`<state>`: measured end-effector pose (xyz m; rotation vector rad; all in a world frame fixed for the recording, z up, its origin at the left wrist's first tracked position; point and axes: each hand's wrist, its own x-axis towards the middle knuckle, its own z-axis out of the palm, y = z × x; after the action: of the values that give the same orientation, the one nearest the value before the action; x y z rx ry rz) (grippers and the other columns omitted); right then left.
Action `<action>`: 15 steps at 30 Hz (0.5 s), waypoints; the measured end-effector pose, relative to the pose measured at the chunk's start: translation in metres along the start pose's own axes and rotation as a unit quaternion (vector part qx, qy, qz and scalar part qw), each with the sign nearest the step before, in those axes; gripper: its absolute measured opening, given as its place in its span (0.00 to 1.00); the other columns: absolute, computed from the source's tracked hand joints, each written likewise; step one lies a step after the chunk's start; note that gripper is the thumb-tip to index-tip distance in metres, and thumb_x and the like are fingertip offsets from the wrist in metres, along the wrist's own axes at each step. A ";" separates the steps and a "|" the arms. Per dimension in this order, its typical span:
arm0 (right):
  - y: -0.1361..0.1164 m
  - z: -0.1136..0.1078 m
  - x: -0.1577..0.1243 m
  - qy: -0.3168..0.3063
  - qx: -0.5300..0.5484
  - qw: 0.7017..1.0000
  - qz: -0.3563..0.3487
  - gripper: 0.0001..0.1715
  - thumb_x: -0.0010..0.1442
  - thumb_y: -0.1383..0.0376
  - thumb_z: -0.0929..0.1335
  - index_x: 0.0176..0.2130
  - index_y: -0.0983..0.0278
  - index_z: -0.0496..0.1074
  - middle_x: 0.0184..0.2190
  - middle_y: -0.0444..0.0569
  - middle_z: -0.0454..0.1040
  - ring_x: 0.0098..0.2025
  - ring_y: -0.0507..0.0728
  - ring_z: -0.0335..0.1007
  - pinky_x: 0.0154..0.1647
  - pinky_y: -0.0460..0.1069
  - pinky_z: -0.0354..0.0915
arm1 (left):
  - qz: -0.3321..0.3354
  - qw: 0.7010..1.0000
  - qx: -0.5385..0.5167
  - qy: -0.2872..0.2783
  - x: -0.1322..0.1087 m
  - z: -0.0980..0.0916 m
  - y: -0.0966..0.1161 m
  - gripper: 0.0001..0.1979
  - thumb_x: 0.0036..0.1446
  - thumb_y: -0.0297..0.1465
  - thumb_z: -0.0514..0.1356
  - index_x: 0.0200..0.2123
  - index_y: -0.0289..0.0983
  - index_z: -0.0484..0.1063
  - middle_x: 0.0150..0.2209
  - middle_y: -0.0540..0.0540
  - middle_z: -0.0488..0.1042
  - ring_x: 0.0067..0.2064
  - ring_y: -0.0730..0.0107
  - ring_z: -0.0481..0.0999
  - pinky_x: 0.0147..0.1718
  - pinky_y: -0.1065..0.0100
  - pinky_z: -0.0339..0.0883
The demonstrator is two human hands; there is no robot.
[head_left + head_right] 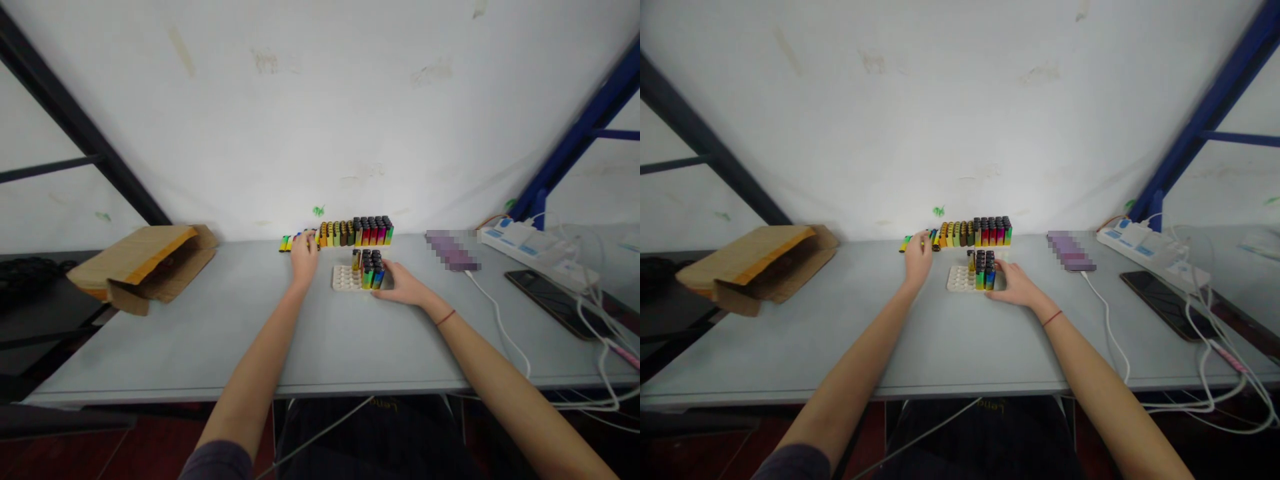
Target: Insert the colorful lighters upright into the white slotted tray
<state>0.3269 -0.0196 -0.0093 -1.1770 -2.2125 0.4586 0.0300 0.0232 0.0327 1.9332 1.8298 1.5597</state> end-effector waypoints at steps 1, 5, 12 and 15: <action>0.000 0.000 0.000 0.002 -0.001 1.000 0.000 0.51 0.52 0.49 0.79 0.66 0.68 0.66 0.58 0.65 0.78 0.57 0.75 0.75 0.61 0.68 0.68 | -0.036 0.999 0.023 0.008 0.011 -0.004 -0.004 0.20 0.70 0.27 0.48 0.52 0.33 0.79 0.52 0.34 0.81 0.56 0.57 0.78 0.59 0.60 0.66; 0.001 0.001 0.000 0.004 0.001 1.000 0.001 0.51 0.51 0.50 0.79 0.66 0.68 0.67 0.58 0.65 0.78 0.56 0.74 0.75 0.61 0.68 0.68 | -0.135 0.977 0.145 -0.082 0.046 -0.008 -0.009 0.20 0.70 0.30 0.51 0.49 0.31 0.83 0.50 0.31 0.83 0.57 0.52 0.78 0.54 0.62 0.67; -0.003 0.004 0.000 0.014 -0.006 1.000 0.008 0.53 0.49 0.50 0.80 0.66 0.69 0.67 0.59 0.66 0.78 0.57 0.75 0.75 0.61 0.69 0.68 | -0.161 0.942 0.247 -0.163 0.054 0.005 -0.007 0.20 0.70 0.34 0.54 0.48 0.31 0.84 0.51 0.28 0.83 0.51 0.51 0.82 0.41 0.64 0.66; -0.004 0.004 0.000 0.015 -0.001 1.000 0.009 0.54 0.49 0.51 0.80 0.67 0.69 0.66 0.59 0.66 0.77 0.57 0.75 0.75 0.62 0.69 0.68 | -0.160 0.942 0.242 -0.166 0.055 0.004 -0.008 0.18 0.68 0.33 0.55 0.45 0.31 0.84 0.48 0.28 0.83 0.50 0.50 0.82 0.41 0.64 0.66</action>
<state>0.3220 -0.0225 -0.0098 -1.1992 -2.1782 0.4434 0.0148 0.0703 0.0590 1.7794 2.3586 0.6808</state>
